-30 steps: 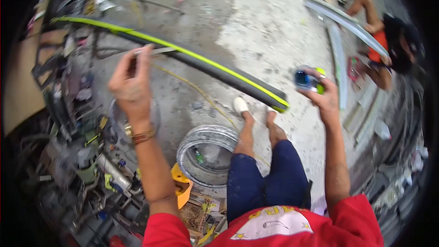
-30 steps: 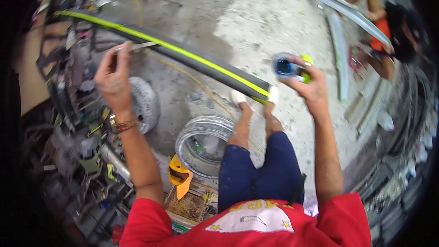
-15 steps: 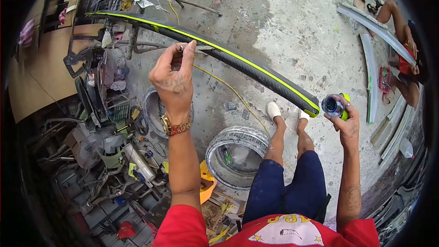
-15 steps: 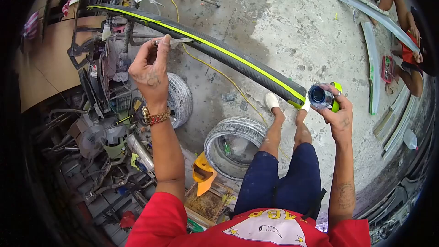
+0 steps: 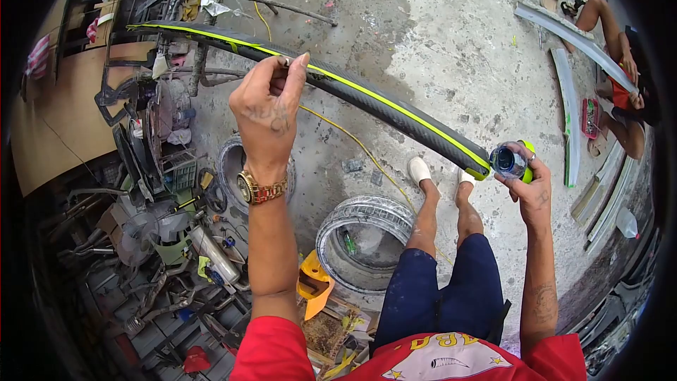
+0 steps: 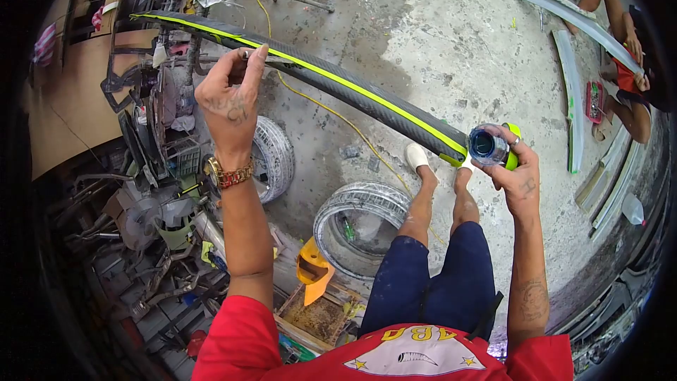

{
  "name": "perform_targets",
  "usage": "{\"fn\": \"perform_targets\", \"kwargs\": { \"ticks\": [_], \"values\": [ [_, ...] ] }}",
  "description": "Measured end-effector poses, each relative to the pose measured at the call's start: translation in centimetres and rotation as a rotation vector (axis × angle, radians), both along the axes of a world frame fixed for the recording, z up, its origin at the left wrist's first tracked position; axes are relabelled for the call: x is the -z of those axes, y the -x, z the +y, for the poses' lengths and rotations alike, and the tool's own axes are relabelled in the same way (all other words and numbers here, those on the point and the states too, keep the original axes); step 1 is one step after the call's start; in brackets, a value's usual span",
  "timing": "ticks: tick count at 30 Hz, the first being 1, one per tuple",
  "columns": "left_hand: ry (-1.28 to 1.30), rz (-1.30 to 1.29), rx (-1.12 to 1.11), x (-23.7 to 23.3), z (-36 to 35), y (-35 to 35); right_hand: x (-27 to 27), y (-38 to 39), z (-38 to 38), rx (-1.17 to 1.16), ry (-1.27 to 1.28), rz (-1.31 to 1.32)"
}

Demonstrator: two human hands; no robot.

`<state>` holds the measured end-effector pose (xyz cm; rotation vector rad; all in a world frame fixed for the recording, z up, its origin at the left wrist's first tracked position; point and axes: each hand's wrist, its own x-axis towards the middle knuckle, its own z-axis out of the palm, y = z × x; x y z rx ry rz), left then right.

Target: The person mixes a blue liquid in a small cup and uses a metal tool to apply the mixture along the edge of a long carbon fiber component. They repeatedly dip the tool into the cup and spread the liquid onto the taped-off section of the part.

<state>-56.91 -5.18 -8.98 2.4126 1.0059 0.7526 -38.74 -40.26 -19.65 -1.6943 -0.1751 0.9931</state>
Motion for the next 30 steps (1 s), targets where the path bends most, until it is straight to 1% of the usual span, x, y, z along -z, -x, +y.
{"fn": "perform_targets", "kwargs": {
  "ticks": [2, 8, 11, 21, 26, 30],
  "values": [
    [-0.013, 0.1, 0.067, -0.8, 0.1, -0.6, 0.0, 0.0, -0.1, -0.01, 0.008, -0.002],
    [-0.054, 0.178, 0.213, -1.3, 1.5, -2.1, 0.2, -0.1, -0.3, -0.002, 0.011, 0.012],
    [-0.065, 0.19, 0.24, -1.2, 1.9, -2.4, 0.1, -0.2, -0.3, -0.01, 0.025, 0.028],
    [-0.029, 0.196, 0.215, -1.3, 1.8, -2.7, 0.2, -0.1, -0.5, -0.022, 0.023, 0.038],
    [-0.086, 0.213, 0.215, -1.2, 2.0, -2.5, 0.0, 0.2, -0.4, 0.023, 0.01, 0.044],
    [-0.078, 0.198, 0.213, -1.2, 2.0, -2.3, 0.3, 0.1, -0.6, -0.005, 0.022, 0.056]
  ]
}}
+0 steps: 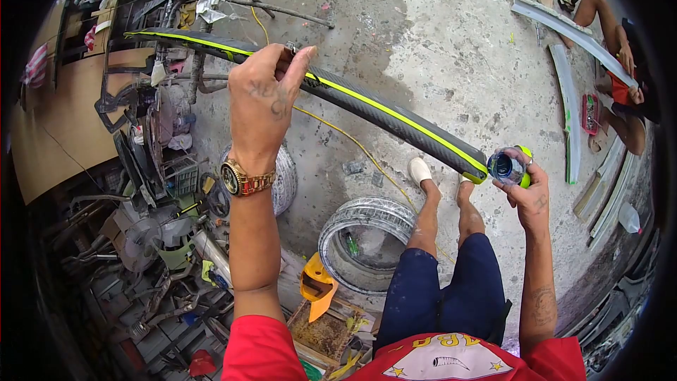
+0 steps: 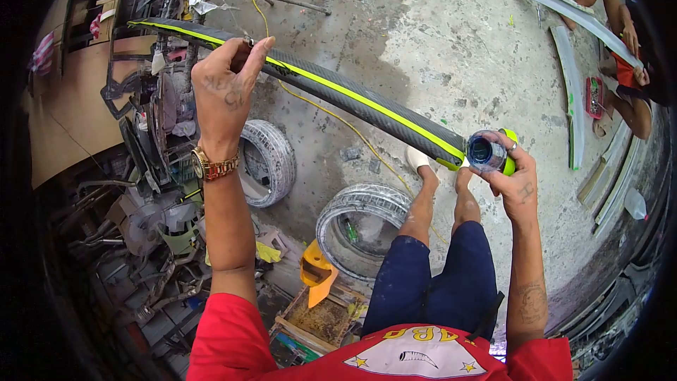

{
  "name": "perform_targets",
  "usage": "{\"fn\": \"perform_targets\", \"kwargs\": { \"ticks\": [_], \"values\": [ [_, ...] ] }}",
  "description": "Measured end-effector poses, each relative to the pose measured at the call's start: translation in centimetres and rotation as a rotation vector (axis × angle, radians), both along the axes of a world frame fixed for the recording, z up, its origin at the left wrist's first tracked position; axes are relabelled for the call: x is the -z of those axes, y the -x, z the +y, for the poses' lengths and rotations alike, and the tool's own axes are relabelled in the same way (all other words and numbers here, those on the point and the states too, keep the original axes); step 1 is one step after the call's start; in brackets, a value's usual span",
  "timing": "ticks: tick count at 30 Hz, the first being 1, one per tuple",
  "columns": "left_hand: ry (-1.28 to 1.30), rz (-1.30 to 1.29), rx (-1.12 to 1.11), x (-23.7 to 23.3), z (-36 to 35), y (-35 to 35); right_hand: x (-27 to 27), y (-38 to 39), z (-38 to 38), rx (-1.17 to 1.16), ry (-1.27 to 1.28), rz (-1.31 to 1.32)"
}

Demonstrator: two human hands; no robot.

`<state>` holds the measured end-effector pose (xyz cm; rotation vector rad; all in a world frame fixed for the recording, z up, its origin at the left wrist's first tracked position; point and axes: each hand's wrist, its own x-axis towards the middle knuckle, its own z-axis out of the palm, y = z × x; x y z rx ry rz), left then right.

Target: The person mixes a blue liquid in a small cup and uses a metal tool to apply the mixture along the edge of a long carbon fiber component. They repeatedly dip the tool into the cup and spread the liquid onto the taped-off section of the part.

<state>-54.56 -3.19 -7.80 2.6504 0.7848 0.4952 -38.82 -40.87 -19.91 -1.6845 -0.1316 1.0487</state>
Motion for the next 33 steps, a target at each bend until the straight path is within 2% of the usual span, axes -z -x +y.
{"fn": "perform_targets", "kwargs": {
  "ticks": [17, 33],
  "values": [
    [0.04, -0.078, -0.072, 0.4, -0.3, 1.0, -0.6, 0.3, 0.5, 0.043, 0.002, 0.02],
    [-0.012, -0.099, -0.048, 0.7, -0.4, 1.7, -0.2, 0.4, 0.2, 0.024, 0.002, 0.013]
  ]
}}
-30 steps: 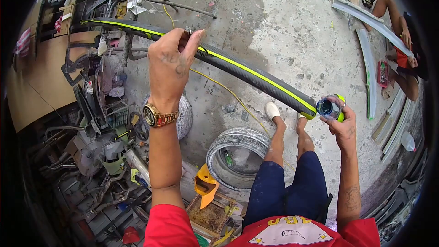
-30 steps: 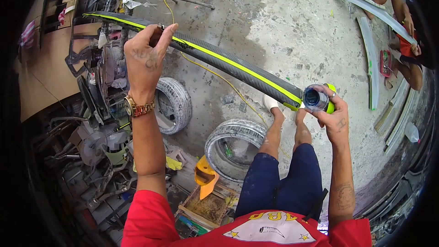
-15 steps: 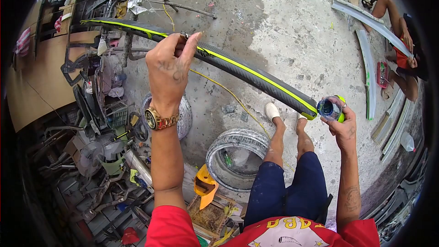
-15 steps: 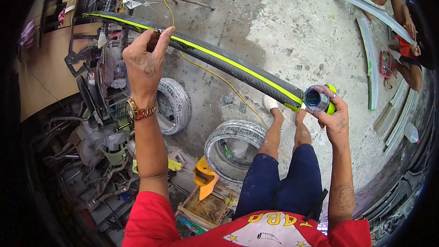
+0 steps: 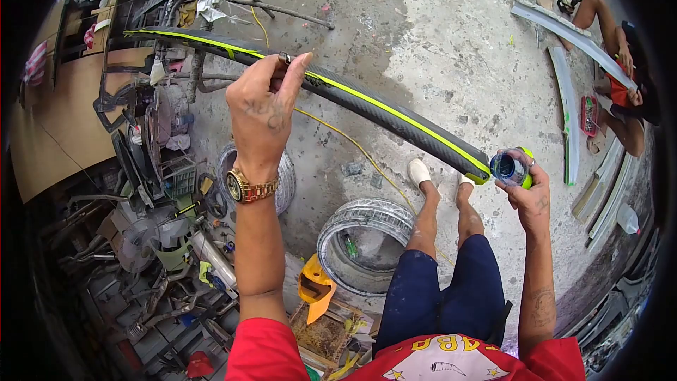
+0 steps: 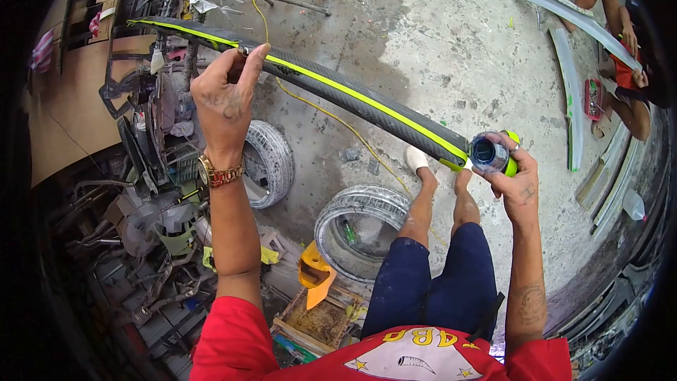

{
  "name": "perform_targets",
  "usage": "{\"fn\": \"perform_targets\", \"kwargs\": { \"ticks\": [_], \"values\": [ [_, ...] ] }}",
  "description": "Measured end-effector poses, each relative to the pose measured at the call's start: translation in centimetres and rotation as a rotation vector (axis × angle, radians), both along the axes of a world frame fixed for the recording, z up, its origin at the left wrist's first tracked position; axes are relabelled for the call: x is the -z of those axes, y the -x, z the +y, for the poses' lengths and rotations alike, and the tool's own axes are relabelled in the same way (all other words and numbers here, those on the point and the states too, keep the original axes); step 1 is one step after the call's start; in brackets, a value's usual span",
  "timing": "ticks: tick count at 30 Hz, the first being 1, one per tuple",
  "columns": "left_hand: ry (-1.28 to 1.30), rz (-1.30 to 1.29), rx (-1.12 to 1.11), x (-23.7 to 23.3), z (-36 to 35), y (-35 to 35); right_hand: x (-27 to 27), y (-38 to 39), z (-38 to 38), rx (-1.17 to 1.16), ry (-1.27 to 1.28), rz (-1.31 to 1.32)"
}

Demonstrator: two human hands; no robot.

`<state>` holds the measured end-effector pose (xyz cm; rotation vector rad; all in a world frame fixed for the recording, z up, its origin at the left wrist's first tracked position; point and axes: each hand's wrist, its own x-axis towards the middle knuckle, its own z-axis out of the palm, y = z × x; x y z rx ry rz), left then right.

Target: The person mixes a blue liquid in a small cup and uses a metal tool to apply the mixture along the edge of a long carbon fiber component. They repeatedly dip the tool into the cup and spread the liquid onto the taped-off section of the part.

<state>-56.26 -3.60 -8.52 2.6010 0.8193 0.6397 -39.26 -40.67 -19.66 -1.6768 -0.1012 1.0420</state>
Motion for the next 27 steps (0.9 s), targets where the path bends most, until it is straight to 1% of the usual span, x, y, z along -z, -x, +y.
{"fn": "perform_targets", "kwargs": {
  "ticks": [6, 8, 11, 15, 17, 18, 20, 21, 23, 24, 26, 27],
  "values": [
    [0.026, 0.019, -0.046, 0.0, -0.2, 1.1, -0.5, 0.1, 0.3, 0.042, -0.019, -0.013],
    [0.056, -0.089, -0.113, 1.0, 0.0, 1.8, -0.6, 0.0, 0.3, 0.03, -0.015, 0.002],
    [0.08, -0.09, -0.159, 1.4, 0.0, 2.5, -0.7, 0.0, 0.5, 0.026, -0.008, -0.002],
    [0.086, -0.121, -0.143, 1.9, 0.0, 2.7, -0.5, 0.1, 0.5, 0.033, -0.014, -0.009],
    [0.172, -0.155, -0.242, 2.5, 0.3, 3.3, -0.6, 0.0, 0.5, 0.028, -0.009, -0.006],
    [0.171, -0.156, -0.242, 2.6, 0.2, 3.3, -0.6, 0.0, 0.5, 0.028, -0.009, -0.007],
    [0.335, -0.265, -0.313, 2.8, -0.4, 3.4, -0.5, 0.0, 0.4, 0.021, -0.002, -0.001],
    [0.335, -0.266, -0.315, 3.0, -0.6, 3.6, -0.5, 0.0, 0.3, 0.019, -0.002, -0.001],
    [0.447, -0.361, -0.418, 3.7, -0.8, 4.2, -0.4, 0.0, 0.3, 0.028, -0.006, -0.008],
    [0.447, -0.364, -0.419, 4.1, -0.8, 4.4, -0.4, -0.1, 0.3, 0.026, -0.006, -0.01],
    [0.493, -0.492, -0.491, 4.9, -0.8, 5.1, -0.5, -0.4, 0.2, 0.016, 0.023, -0.037],
    [0.492, -0.495, -0.494, 5.4, -0.7, 5.6, -0.4, -0.6, 0.1, 0.013, 0.023, -0.04]
  ]
}}
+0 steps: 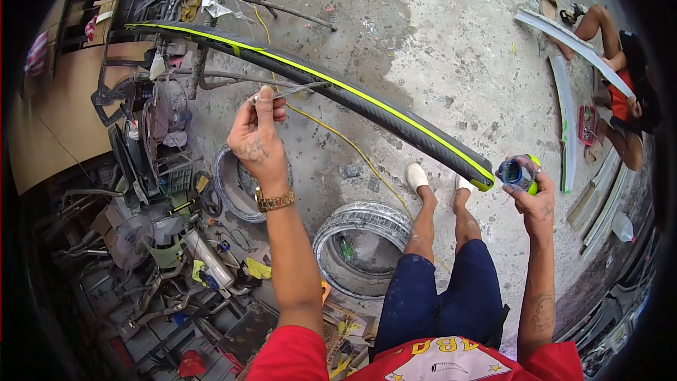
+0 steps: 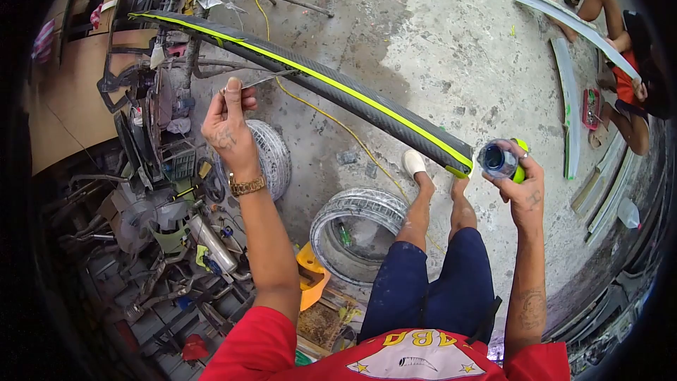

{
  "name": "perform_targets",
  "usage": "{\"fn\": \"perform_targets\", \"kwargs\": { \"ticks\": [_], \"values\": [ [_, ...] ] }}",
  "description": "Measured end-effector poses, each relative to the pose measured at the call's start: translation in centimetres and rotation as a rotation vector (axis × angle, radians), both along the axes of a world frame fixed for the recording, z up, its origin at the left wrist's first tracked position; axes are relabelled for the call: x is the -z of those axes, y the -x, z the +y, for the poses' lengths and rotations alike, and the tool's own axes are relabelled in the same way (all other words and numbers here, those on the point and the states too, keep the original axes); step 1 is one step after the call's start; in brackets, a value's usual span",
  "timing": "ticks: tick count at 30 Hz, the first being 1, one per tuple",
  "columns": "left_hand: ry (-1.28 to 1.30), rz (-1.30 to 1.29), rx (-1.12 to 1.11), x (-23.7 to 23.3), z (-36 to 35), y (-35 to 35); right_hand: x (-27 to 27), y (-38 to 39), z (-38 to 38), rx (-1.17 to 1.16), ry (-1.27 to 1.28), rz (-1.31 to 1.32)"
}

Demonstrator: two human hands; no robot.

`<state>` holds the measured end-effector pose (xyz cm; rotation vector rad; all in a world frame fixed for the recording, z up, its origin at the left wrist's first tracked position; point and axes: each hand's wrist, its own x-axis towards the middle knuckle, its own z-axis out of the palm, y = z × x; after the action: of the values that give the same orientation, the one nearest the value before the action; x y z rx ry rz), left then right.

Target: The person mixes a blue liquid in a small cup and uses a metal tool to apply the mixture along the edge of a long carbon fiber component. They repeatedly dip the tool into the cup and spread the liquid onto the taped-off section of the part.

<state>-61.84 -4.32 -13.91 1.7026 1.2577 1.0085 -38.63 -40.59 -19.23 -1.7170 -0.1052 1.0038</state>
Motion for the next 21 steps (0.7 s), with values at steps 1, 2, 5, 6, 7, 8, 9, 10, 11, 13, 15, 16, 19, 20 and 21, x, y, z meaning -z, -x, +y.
{"fn": "perform_targets", "kwargs": {
  "ticks": [1, 2, 5, 6, 7, 8, 9, 10, 11, 13, 15, 16, 19, 20, 21],
  "values": [
    [0.04, -0.05, -0.029, 0.6, 0.1, 0.6, 0.1, -0.4, -0.2, 0.007, 0.016, -0.027],
    [0.08, -0.102, -0.059, 1.2, 0.1, 1.1, 0.0, -0.9, -0.4, 0.013, 0.032, -0.056],
    [0.17, -0.353, -0.03, 3.6, -0.4, 1.6, -0.1, -2.5, -0.6, 0.029, 0.051, -0.127],
    [0.179, -0.382, -0.015, 4.0, -0.7, 1.6, -0.2, -3.1, -0.4, 0.021, 0.052, -0.137],
    [0.18, -0.392, -0.022, 4.4, -0.9, 1.6, -0.3, -3.5, -0.3, -0.002, 0.052, -0.161],
    [0.19, -0.409, -0.022, 4.7, -1.1, 1.6, -0.5, -3.7, 0.0, -0.025, 0.053, -0.184],
    [0.201, -0.425, -0.021, 4.9, -1.3, 1.6, -0.9, -3.8, 0.5, -0.033, 0.056, -0.191],
    [0.204, -0.411, -0.012, 4.9, -1.4, 1.7, -1.4, -3.7, 1.1, -0.044, 0.055, -0.217],
    [0.206, -0.418, -0.018, 5.1, -1.3, 1.8, -1.6, -3.8, 1.6, -0.055, 0.053, -0.241],
    [0.184, -0.431, -0.015, 5.5, -1.1, 2.1, -1.5, -3.9, 2.1, -0.069, 0.052, -0.254],
    [0.182, -0.451, -0.017, 5.6, -0.8, 2.4, -1.4, -3.9, 2.6, -0.08, 0.052, -0.263],
    [0.177, -0.467, -0.014, 5.6, -0.7, 2.5, -1.5, -3.9, 3.0, -0.088, 0.053, -0.271],
    [0.182, -0.462, 0.003, 5.2, -0.8, 2.6, -1.9, -3.8, 4.4, -0.108, 0.064, -0.291],
    [0.185, -0.463, 0.001, 5.4, -0.7, 2.6, -2.0, -3.8, 4.8, -0.119, 0.069, -0.299],
    [0.167, -0.422, 0.029, 5.5, -0.6, 2.5, -2.0, -3.8, 5.1, -0.121, 0.072, -0.301]
  ]
}}
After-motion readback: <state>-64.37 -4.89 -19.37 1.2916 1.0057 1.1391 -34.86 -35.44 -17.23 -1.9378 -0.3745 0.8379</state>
